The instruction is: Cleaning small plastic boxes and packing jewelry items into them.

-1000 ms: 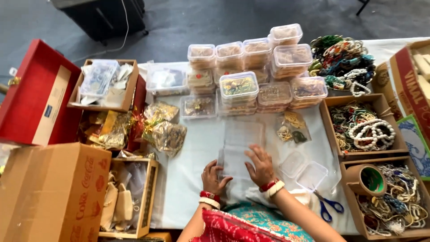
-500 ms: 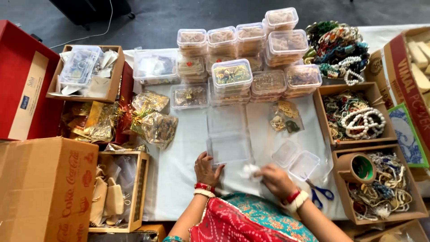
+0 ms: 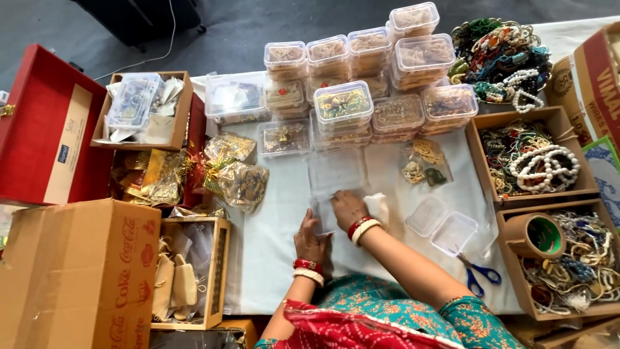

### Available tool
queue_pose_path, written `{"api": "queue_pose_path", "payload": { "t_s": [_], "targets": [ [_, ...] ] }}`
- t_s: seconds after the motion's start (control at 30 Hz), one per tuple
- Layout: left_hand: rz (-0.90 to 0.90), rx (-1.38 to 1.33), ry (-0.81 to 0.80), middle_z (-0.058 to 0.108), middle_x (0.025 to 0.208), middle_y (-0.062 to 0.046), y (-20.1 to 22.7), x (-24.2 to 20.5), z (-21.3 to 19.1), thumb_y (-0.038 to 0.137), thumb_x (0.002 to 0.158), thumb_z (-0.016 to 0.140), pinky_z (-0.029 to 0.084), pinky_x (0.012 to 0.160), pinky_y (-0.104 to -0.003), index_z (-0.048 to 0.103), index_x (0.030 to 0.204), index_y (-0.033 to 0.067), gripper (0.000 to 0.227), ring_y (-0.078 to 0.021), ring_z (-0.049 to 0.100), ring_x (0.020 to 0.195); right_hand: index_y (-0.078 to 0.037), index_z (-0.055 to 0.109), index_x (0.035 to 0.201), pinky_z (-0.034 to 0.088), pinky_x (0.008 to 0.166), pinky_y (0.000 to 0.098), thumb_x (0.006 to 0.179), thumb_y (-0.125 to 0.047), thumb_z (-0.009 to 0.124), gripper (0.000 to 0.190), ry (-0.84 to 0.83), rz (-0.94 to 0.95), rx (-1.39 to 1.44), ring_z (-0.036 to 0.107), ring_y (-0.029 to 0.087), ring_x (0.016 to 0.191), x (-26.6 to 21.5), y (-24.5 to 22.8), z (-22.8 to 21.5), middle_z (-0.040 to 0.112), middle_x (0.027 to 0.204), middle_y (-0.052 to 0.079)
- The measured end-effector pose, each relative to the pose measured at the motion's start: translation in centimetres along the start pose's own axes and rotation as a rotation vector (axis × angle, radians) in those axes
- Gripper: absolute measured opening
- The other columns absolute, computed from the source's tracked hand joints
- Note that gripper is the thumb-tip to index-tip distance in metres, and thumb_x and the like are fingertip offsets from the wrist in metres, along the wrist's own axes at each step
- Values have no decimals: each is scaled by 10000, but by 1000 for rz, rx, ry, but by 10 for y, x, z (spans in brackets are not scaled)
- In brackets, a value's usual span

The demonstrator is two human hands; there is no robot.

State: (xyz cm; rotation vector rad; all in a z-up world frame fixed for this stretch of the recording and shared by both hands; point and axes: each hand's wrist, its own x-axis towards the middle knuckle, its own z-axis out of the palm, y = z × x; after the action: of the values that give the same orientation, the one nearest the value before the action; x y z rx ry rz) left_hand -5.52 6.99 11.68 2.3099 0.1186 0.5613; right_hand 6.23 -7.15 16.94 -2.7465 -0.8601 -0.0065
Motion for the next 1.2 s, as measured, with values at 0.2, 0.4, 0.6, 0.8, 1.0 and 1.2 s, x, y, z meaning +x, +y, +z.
{"api": "queue_pose_path", "payload": {
  "t_s": [0.2, 0.4, 0.6, 0.8, 1.0, 1.2],
  "targets": [
    [-81, -57, -21, 512, 1525, -114, -1, -1, 1, 211, 778, 818, 419, 1016, -475, 286, 1550, 129, 941, -322, 568, 1311, -34, 718, 1087, 514, 909, 416, 768, 2, 696, 322, -180, -205, 532, 607, 369, 1062, 6, -9, 24, 637, 1125, 182],
    [-119, 63, -84, 537, 1523, -35, -4, -4, 8, 225, 789, 826, 440, 958, -418, 478, 1361, 182, 671, -216, 668, 1120, -140, 783, 1123, 528, 934, 413, 797, 79, 573, 445, -533, -342, 561, 653, 359, 1056, 2, 8, 5, 692, 1128, 175],
    [-11, 170, -27, 472, 1576, -73, -3, -3, 8, 238, 808, 808, 428, 844, -403, 513, 981, 153, 352, -218, 649, 1152, -304, 743, 1214, 539, 946, 417, 809, 97, 572, 595, -884, -129, 66, 697, 340, 1049, 17, 4, -63, 718, 1167, 142],
    [-43, 180, -62, 504, 1563, -63, 5, 0, 3, 276, 856, 782, 422, 883, -416, 522, 936, 143, 303, -227, 593, 1260, -124, 772, 1157, 517, 981, 421, 879, -184, 727, 288, -940, -75, -294, 629, 310, 1184, 6, 20, -66, 694, 1250, 129],
    [-1, 146, -37, 534, 1504, -91, -3, 1, 10, 331, 836, 789, 412, 888, -441, 528, 953, 137, 345, -263, 519, 1374, -94, 811, 1047, 522, 972, 401, 842, -126, 716, 228, -724, -107, -128, 647, 317, 1125, -15, 55, -75, 701, 1191, 131],
    [-39, 67, 1, 521, 1506, -126, -7, -3, 11, 345, 845, 781, 409, 921, -451, 573, 1030, 147, 341, -272, 559, 1288, 43, 746, 1139, 579, 908, 382, 777, 46, 590, 394, -569, 350, 1282, 741, 265, 976, -67, 117, -116, 794, 1071, 146]
  ]
}}
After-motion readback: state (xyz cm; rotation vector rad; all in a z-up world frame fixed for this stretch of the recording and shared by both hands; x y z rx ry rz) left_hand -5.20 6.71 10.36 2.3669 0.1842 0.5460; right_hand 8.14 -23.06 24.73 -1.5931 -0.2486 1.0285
